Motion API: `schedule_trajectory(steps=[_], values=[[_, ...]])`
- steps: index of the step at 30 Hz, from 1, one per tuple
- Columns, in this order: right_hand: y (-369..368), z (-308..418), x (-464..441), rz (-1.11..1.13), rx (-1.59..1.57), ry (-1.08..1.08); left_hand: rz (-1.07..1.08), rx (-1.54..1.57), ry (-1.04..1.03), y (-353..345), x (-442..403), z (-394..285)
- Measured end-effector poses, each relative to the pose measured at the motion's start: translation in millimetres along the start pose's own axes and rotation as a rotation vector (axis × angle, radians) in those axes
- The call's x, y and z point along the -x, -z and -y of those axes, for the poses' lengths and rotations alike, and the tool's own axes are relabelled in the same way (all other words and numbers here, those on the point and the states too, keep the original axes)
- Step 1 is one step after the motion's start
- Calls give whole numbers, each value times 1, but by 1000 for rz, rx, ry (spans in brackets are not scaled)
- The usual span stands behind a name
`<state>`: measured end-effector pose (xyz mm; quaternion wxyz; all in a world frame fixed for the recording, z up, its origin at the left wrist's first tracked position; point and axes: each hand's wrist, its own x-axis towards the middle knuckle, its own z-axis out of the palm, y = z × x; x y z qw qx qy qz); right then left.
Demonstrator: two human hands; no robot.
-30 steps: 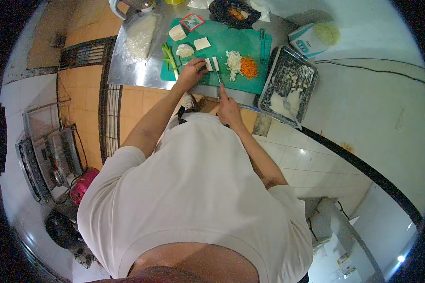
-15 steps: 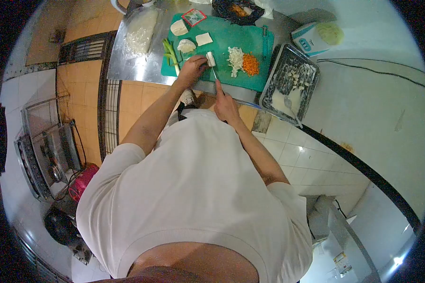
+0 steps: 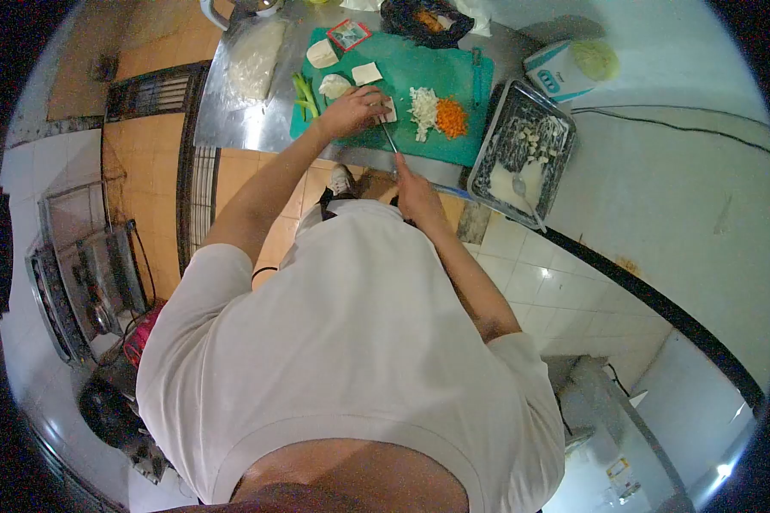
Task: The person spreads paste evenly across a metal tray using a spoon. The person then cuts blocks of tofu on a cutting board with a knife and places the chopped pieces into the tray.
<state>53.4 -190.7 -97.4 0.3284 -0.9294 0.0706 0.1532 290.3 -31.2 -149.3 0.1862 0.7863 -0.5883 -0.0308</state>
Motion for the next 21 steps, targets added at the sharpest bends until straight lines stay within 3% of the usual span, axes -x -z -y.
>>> schedule_trajectory(steps=[4,6,9,15,21], values=[[4,-25,29,-56,-33,122,76,-76,-81,5,-19,12],[12,-28,48,-47,-67,97,101,-112,-162,0,-24,23],[28,-24,70,-21,-108,11,300,-109,-151,3,-33,30],[42,-1,63,-79,-244,-92,217,-132,-82,-4,-24,24],[25,4,28,-148,-254,-10,68,-139,430,-16,-10,-23]])
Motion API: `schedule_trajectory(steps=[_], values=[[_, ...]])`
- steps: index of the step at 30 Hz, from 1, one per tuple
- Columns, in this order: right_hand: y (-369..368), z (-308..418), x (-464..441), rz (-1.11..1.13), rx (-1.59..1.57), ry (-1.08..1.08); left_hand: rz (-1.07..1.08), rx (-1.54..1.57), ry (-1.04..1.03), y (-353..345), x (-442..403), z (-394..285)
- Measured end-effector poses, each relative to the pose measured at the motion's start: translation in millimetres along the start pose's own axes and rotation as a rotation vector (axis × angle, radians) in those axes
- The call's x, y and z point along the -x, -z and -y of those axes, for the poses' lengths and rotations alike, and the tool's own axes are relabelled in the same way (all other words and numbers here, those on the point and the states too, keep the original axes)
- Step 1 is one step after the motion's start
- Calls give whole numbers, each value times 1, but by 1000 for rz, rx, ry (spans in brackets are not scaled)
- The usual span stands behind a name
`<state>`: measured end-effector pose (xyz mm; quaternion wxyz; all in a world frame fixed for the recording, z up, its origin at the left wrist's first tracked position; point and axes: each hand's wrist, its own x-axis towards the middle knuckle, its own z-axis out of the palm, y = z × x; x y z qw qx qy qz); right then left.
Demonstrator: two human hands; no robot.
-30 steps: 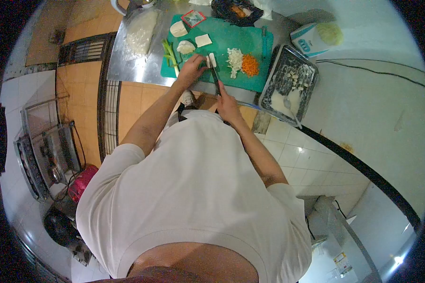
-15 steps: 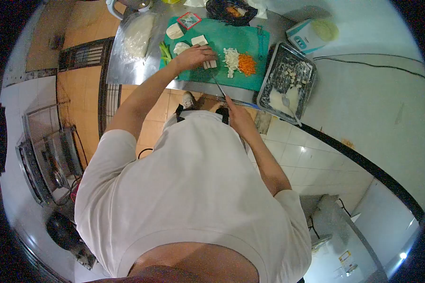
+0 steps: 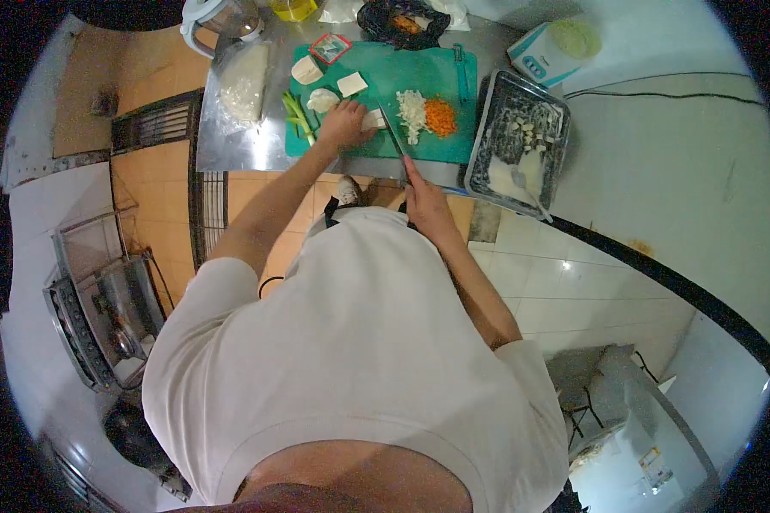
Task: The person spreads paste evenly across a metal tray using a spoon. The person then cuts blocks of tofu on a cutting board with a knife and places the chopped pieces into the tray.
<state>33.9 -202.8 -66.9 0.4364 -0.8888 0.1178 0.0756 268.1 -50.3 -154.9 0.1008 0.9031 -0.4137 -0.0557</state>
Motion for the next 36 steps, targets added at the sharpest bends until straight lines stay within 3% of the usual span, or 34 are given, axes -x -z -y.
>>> schedule_trajectory(steps=[4,7,16,22,29,34,36], values=[[-30,-16,-18,-81,153,117,-64,99,153,-3,12,-15],[-33,-15,-22,-19,177,56,-98,196,196,-4,17,-15],[-31,-14,-36,35,353,13,-153,325,179,-13,24,-10],[-28,-32,-37,115,304,-28,-196,333,216,-6,26,-15],[-13,-31,-15,105,250,35,-269,436,175,-7,33,-10],[-20,-25,-21,37,201,212,-262,418,176,-9,37,-7],[-20,-22,-23,82,236,145,-272,420,163,-11,38,-7]])
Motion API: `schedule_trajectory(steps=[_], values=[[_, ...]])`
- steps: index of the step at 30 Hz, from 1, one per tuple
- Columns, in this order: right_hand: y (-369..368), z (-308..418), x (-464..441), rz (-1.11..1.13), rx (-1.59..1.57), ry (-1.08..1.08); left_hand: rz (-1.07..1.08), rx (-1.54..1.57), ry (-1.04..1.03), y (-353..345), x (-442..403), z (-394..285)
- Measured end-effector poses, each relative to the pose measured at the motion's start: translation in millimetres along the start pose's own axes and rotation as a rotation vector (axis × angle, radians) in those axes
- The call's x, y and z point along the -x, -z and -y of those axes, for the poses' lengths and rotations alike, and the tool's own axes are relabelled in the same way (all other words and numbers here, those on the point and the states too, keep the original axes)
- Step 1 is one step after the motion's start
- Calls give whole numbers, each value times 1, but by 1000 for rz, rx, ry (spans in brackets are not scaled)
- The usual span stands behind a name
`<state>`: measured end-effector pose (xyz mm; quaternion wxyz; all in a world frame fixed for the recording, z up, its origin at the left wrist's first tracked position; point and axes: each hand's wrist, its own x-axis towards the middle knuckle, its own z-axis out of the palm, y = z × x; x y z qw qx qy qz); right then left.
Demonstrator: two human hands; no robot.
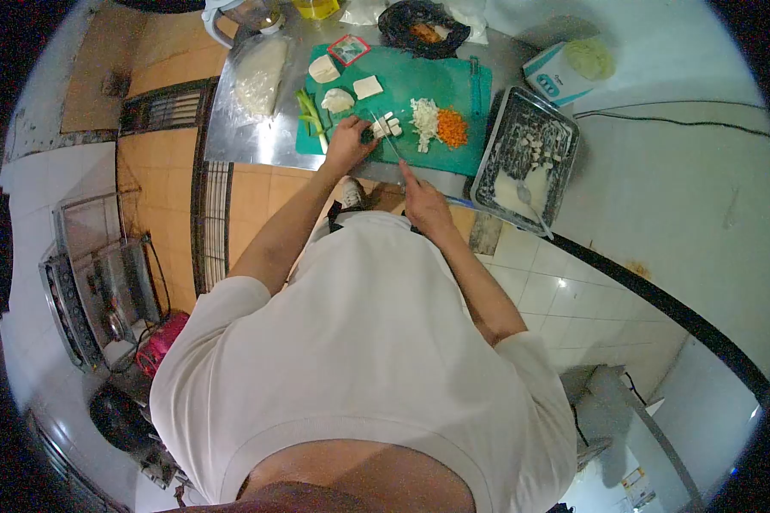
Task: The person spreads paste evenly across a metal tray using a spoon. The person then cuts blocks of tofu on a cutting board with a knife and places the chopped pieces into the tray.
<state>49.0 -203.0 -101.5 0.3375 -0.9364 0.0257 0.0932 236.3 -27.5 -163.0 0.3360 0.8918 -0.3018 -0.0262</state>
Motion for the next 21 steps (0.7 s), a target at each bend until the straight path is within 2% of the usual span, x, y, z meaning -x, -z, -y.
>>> schedule_trajectory(steps=[4,7,10,16,18,21], values=[[2,7,-8,129,112,-148,-20,-2,-7,0,5,-2],[-5,2,-13,128,56,-170,-28,8,-3,-4,4,1],[-7,-13,-5,74,-170,-113,-33,29,44,-1,2,-1],[30,0,23,100,-326,-111,4,75,129,-1,2,-6],[23,-9,20,-4,-366,-142,-9,78,153,-2,3,-12],[10,-24,15,-53,-389,-216,-80,25,69,-18,1,-13]])
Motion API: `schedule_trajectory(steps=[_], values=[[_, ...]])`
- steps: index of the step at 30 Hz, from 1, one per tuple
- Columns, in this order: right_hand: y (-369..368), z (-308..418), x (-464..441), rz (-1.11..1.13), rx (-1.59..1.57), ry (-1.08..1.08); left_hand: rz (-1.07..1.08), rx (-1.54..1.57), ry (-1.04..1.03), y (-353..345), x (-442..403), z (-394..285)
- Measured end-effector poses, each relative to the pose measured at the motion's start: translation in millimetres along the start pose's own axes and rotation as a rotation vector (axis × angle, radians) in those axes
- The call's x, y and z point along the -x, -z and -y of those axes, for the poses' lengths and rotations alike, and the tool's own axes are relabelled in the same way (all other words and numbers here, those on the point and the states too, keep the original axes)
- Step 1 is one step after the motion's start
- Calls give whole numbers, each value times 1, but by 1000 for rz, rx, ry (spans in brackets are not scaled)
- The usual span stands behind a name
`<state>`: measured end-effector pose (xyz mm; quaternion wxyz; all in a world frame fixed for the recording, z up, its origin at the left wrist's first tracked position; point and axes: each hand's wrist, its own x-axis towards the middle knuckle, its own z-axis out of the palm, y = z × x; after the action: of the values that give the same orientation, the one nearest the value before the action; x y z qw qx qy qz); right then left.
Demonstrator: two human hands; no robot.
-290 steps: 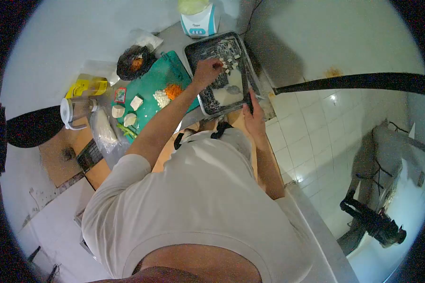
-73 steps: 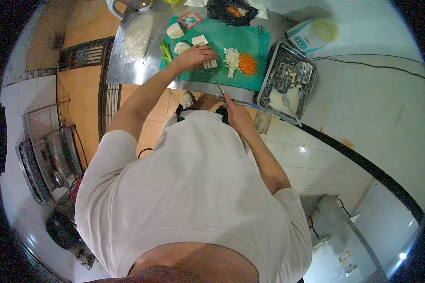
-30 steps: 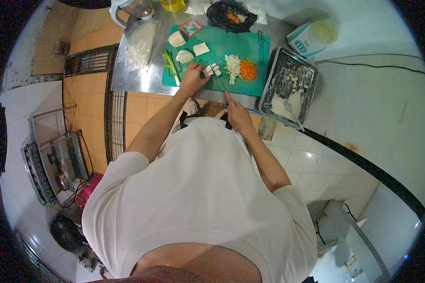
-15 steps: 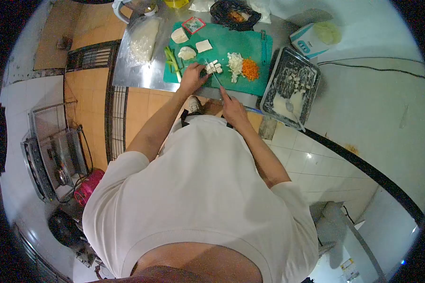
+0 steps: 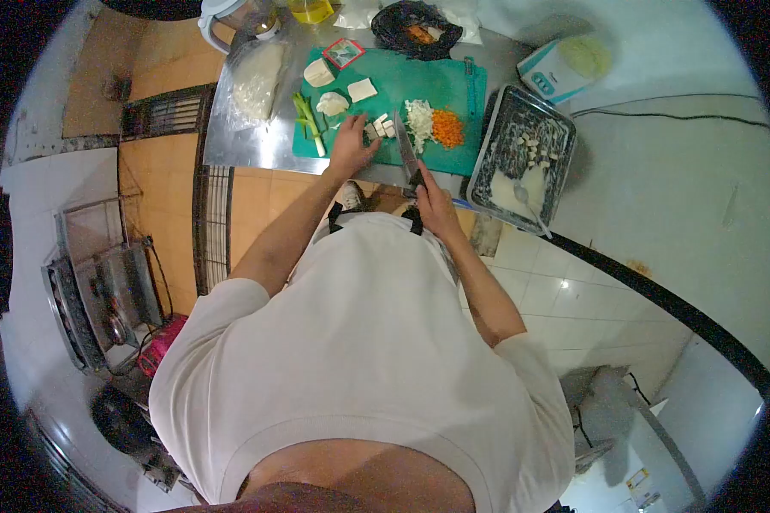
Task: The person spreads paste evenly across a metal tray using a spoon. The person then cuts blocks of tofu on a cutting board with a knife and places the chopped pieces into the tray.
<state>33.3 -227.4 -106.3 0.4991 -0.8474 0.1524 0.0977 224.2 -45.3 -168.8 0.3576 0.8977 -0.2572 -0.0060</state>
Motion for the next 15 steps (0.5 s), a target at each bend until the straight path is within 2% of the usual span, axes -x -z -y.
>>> schedule_trajectory(steps=[4,7,10,15], values=[[-8,-13,-12,4,-25,-100,102,-24,19,-4,-5,-15],[-13,-22,-14,-33,-39,-9,155,-62,36,-1,-8,-24],[-11,-26,-16,15,-50,-54,209,-81,59,1,-13,-25],[-13,-31,-20,-72,69,28,234,8,58,4,-19,-17]])
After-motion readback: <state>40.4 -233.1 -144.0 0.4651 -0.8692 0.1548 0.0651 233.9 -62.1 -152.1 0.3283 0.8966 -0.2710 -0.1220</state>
